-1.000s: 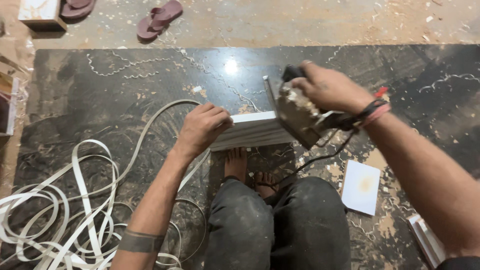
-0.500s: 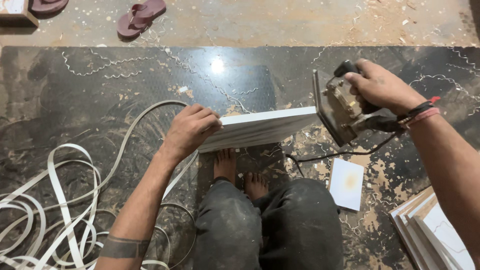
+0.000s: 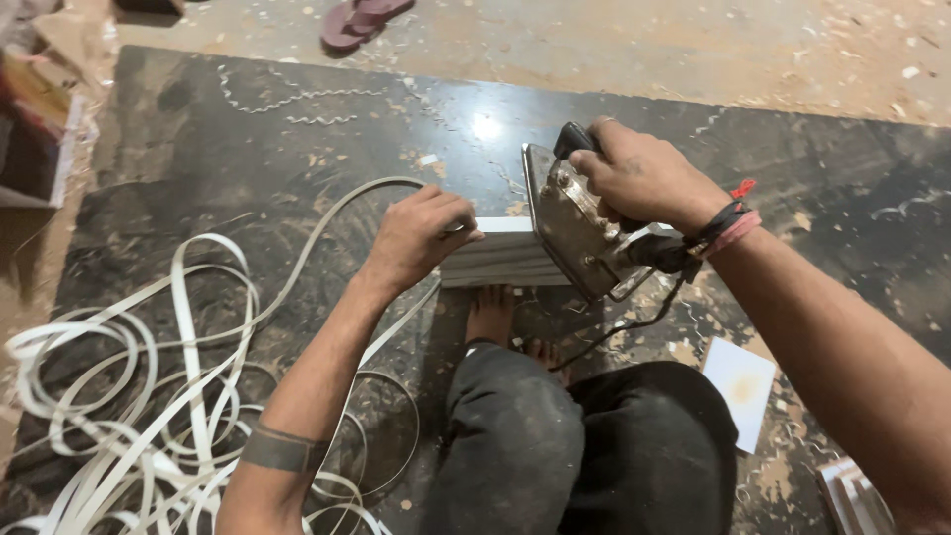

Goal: The person sits on the floor and applies white edge banding tape to the edges of marble-patterned particle board panels. They align the tape along a panel edge, press it with a heated edge-banding iron, then trim the excess tape ends with a small hand cutter and set finished panels on a stack.

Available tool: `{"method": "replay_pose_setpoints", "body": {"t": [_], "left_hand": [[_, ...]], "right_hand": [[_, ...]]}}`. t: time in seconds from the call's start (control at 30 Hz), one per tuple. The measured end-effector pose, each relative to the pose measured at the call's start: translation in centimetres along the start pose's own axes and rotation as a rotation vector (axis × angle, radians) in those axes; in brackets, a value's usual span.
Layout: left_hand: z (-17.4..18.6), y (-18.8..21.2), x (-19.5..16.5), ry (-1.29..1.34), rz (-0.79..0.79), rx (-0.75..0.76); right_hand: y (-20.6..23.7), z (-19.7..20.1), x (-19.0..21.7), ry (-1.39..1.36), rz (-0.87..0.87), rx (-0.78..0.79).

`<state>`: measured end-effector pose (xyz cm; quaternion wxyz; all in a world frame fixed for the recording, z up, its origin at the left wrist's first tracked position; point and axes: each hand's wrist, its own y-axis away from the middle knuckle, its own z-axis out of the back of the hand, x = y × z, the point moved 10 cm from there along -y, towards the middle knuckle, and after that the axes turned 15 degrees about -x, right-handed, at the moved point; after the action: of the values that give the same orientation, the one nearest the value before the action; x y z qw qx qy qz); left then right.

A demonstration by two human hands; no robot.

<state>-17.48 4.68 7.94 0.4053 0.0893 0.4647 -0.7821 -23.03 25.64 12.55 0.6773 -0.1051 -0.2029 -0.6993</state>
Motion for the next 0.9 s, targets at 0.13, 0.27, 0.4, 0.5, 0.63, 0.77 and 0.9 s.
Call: {"method": "replay_pose_setpoints", "body": {"t": [0.13, 0.27, 0.4, 0.5, 0.63, 0.77, 0.9], "left_hand": [[2.0, 0.8, 1.0, 0.008, 0.026, -0.012], [3.2, 1.6, 2.1, 0.021, 0.056, -0.036], [3.5, 3.2, 5.2, 0.143, 0.295, -0.044], [2.5, 4.9, 8.2, 0.425, 0.579, -0.035], [0.3, 7.6, 11.3, 0.559, 0.870, 0.055], [-0.6, 8.6, 12.4, 0.495, 0.865, 0.096], [-1.1, 8.6, 13.1, 0.479, 0.840, 0.043]], "right_hand": [[-0.1, -1.4, 3.6, -0.019, 0.028, 0.030], [-0.1, -2.8, 6.6, -0.023, 0.072, 0.047], [-0.2, -4.3, 8.5, -0.018, 0.075, 0.060], [-0.2, -4.9, 10.0, 0.014, 0.171, 0.011], [-0.4, -5.6, 10.5, 0.028, 0.210, -0.021], [-0.6, -6.0, 10.8, 0.072, 0.219, -0.027], [-0.6, -5.9, 11.0, 0.080, 0.201, -0.038]]}}
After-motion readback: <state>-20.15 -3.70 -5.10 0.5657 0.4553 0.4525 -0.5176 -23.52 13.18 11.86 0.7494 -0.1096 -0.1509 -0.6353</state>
